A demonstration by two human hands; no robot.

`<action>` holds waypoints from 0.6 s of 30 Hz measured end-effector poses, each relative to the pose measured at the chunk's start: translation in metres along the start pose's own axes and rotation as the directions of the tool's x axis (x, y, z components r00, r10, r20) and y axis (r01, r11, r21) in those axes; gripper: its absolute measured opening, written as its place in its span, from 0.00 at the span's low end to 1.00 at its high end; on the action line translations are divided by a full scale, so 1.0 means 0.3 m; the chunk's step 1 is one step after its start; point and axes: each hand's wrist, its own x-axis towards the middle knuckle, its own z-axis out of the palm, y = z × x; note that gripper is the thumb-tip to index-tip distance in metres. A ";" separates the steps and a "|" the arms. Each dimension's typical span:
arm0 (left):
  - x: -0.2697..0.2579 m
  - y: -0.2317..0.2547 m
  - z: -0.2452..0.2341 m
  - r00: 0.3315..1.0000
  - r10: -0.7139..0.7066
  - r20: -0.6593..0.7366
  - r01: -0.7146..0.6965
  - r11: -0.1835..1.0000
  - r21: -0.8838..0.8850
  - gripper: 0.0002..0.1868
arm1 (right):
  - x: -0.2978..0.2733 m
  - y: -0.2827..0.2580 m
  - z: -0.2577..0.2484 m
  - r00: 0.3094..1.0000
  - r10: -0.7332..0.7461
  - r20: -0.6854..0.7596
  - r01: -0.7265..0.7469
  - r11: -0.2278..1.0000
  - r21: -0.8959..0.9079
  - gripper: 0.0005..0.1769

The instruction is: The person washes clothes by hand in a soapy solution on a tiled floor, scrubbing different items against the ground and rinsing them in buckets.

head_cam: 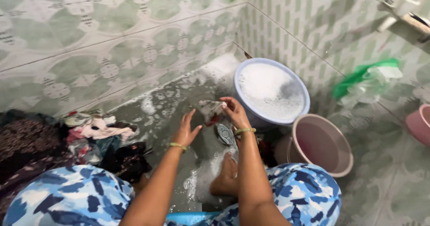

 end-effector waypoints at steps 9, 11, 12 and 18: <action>-0.020 0.117 -0.167 0.971 0.099 -0.218 -0.076 0.991 0.113 0.24 | -0.045 0.000 0.330 0.976 -0.101 0.195 0.104 0.995 -0.007 0.24; -0.007 0.043 -0.169 0.975 -0.214 -0.064 0.220 0.969 0.111 0.13 | -0.044 0.032 0.347 0.970 -0.121 0.212 0.133 0.990 -0.043 0.23; -0.005 -0.005 -0.167 0.973 -0.219 -0.067 0.225 0.968 0.109 0.13 | -0.045 0.049 0.354 0.964 -0.141 0.225 0.162 0.984 -0.077 0.22; 0.015 -0.265 -0.158 0.965 -0.234 0.120 0.243 0.968 -0.062 0.13 | -0.043 0.092 0.317 0.960 0.143 0.240 -0.166 0.983 0.079 0.23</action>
